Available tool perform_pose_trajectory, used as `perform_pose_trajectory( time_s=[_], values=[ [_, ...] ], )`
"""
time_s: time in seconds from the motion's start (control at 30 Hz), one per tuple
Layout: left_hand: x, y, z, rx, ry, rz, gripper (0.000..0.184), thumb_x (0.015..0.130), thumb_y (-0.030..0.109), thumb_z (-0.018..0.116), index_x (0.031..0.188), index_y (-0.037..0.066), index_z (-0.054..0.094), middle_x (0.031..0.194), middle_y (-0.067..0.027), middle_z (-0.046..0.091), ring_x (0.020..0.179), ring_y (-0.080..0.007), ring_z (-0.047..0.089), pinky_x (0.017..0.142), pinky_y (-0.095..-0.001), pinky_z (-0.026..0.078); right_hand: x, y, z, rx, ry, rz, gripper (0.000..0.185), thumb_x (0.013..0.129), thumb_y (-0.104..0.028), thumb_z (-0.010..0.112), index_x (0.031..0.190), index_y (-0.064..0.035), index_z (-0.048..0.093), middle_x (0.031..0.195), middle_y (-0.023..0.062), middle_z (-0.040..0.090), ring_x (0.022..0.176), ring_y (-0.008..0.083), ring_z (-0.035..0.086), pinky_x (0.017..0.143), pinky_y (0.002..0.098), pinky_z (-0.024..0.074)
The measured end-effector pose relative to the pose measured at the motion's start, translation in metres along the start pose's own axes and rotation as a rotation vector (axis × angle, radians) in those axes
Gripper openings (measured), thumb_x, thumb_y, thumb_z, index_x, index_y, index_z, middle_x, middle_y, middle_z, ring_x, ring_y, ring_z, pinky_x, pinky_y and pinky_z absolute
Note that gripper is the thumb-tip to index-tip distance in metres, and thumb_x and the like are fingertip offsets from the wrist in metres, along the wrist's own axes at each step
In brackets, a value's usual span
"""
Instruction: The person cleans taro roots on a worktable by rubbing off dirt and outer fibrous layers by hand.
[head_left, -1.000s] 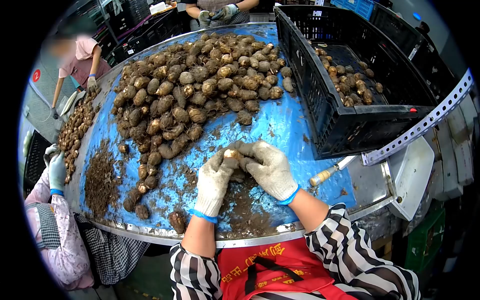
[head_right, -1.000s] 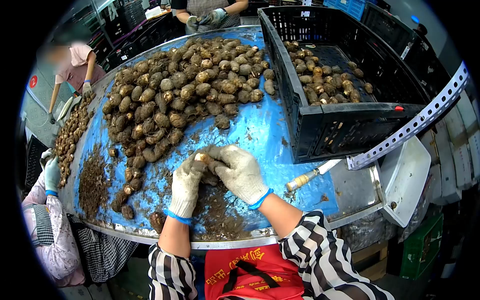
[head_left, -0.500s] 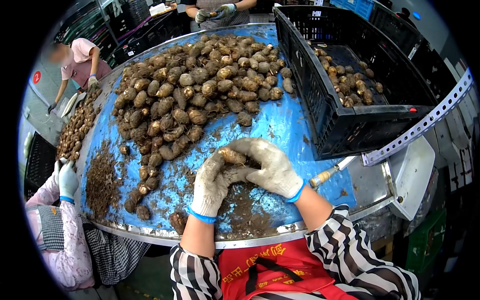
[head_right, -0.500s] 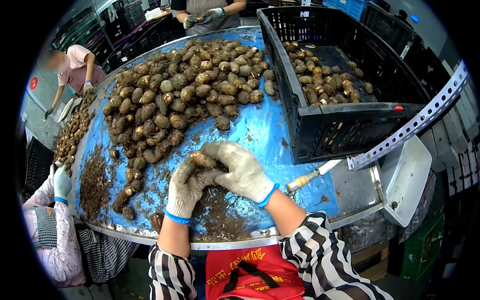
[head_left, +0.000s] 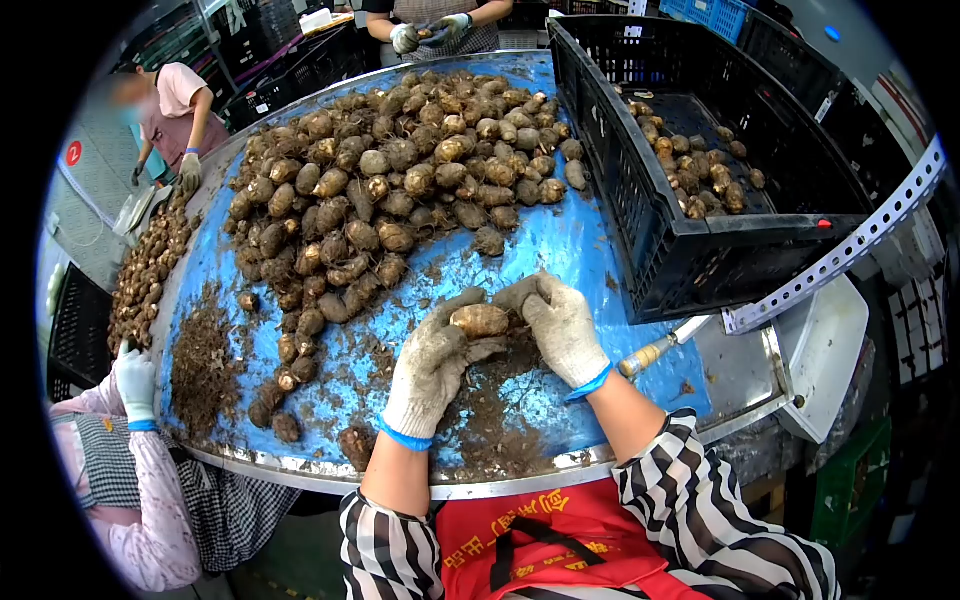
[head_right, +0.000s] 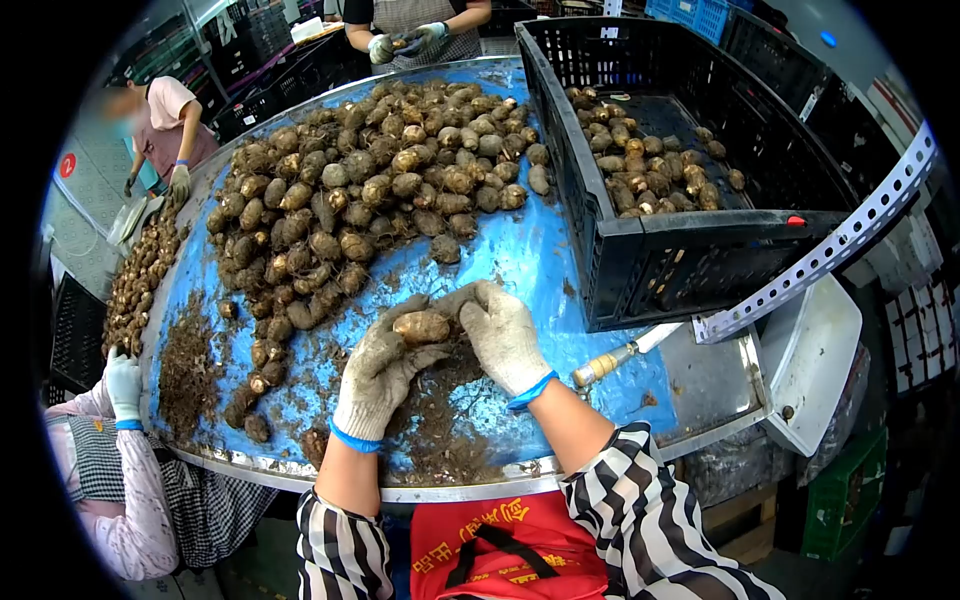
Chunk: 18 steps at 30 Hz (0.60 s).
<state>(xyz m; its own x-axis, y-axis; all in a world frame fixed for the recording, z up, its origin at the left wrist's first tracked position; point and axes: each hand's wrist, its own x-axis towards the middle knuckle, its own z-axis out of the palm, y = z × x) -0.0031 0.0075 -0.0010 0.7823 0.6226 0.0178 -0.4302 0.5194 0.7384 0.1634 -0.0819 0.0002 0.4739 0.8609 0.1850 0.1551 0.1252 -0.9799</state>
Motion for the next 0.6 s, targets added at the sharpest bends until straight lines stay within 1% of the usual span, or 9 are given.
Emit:
perform_pose_trajectory(
  time_s=[0.03, 0.1, 0.17, 0.27, 0.3, 0.37, 0.4, 0.5, 0.6],
  values=[
    [0.000, 0.000, -0.001, 0.027, 0.018, 0.015, 0.066, 0.089, 0.022, 0.071, 0.141, -0.008, 0.045, 0.125, -0.0206, 0.062, 0.111, -0.0297, 0.066, 0.092, -0.0403, 0.058, 0.001, 0.003, -0.001, 0.045, 0.008, 0.005, 0.021, 0.095, -0.003, 0.049, 0.105, 0.0040, 0.066, 0.099, 0.0085, 0.071, 0.088, 0.0134, 0.063, 0.081, 0.0290, 0.0529],
    [0.001, -0.002, -0.004, 0.079, 0.054, 0.041, 0.070, 0.088, 0.021, 0.072, 0.144, -0.007, 0.041, 0.130, -0.0207, 0.059, 0.116, -0.0303, 0.063, 0.096, -0.0401, 0.057, 0.000, -0.004, 0.000, 0.094, 0.010, 0.017, 0.022, 0.095, -0.004, 0.055, 0.111, 0.0033, 0.067, 0.100, 0.0090, 0.071, 0.091, 0.0147, 0.064, 0.083, 0.0293, 0.0531],
    [0.000, 0.000, -0.005, 0.048, 0.061, 0.038, 0.068, 0.089, 0.022, 0.071, 0.143, -0.007, 0.042, 0.129, -0.0204, 0.060, 0.114, -0.0309, 0.064, 0.096, -0.0395, 0.057, -0.002, -0.030, 0.004, 0.129, -0.001, 0.054, 0.025, 0.092, -0.003, 0.060, 0.115, 0.0031, 0.067, 0.100, 0.0096, 0.071, 0.093, 0.0160, 0.065, 0.085, 0.0298, 0.0535],
    [-0.001, 0.003, -0.001, 0.023, 0.036, 0.017, 0.065, 0.091, 0.024, 0.070, 0.141, -0.006, 0.044, 0.128, -0.0200, 0.061, 0.110, -0.0305, 0.066, 0.094, -0.0389, 0.057, -0.003, -0.026, 0.012, -0.248, 0.014, -0.226, 0.035, 0.086, -0.001, 0.070, 0.121, 0.0026, 0.067, 0.100, 0.0111, 0.071, 0.095, 0.0186, 0.067, 0.087, 0.0307, 0.0539],
    [-0.001, 0.004, 0.000, 0.018, 0.021, 0.007, 0.064, 0.092, 0.025, 0.070, 0.141, -0.006, 0.045, 0.128, -0.0199, 0.061, 0.109, -0.0302, 0.067, 0.094, -0.0387, 0.057, -0.004, -0.023, 0.011, -0.267, 0.004, -0.251, 0.036, 0.084, 0.000, 0.071, 0.120, 0.0026, 0.068, 0.100, 0.0116, 0.070, 0.094, 0.0196, 0.068, 0.086, 0.0313, 0.0543],
    [0.000, 0.001, -0.005, 0.002, 0.025, -0.022, 0.059, 0.093, 0.025, 0.068, 0.138, -0.006, 0.048, 0.124, -0.0193, 0.064, 0.103, -0.0279, 0.069, 0.089, -0.0370, 0.059, -0.005, -0.016, 0.007, -0.306, -0.017, -0.300, 0.038, 0.081, 0.000, 0.073, 0.119, 0.0026, 0.069, 0.099, 0.0125, 0.070, 0.092, 0.0216, 0.069, 0.085, 0.0324, 0.0549],
    [0.000, 0.000, -0.006, -0.007, 0.029, -0.035, 0.056, 0.094, 0.026, 0.068, 0.136, -0.006, 0.049, 0.122, -0.0190, 0.065, 0.100, -0.0268, 0.069, 0.087, -0.0362, 0.059, -0.004, -0.014, 0.005, -0.408, -0.009, -0.406, 0.036, 0.081, -0.001, 0.074, 0.116, 0.0025, 0.070, 0.096, 0.0126, 0.070, 0.087, 0.0227, 0.069, 0.078, 0.0329, 0.0551],
    [-0.003, 0.003, 0.000, 0.174, 0.146, -0.048, 0.042, 0.096, 0.024, 0.064, 0.126, -0.006, 0.059, 0.109, -0.0169, 0.070, 0.086, -0.0233, 0.071, 0.074, -0.0332, 0.061, -0.004, -0.017, 0.002, -0.488, -0.030, -0.530, 0.031, 0.081, 0.000, 0.073, 0.111, 0.0031, 0.071, 0.093, 0.0124, 0.070, 0.081, 0.0231, 0.068, 0.072, 0.0328, 0.0542],
    [-0.003, 0.003, -0.007, 0.296, 0.217, -0.086, 0.032, 0.097, 0.021, 0.060, 0.114, -0.006, 0.066, 0.097, -0.0148, 0.072, 0.072, -0.0215, 0.070, 0.062, -0.0311, 0.060, -0.004, -0.011, 0.003, -0.545, -0.014, -0.501, 0.026, 0.082, 0.002, 0.066, 0.107, 0.0038, 0.072, 0.090, 0.0101, 0.071, 0.079, 0.0184, 0.065, 0.070, 0.0317, 0.0531]
  ],
)
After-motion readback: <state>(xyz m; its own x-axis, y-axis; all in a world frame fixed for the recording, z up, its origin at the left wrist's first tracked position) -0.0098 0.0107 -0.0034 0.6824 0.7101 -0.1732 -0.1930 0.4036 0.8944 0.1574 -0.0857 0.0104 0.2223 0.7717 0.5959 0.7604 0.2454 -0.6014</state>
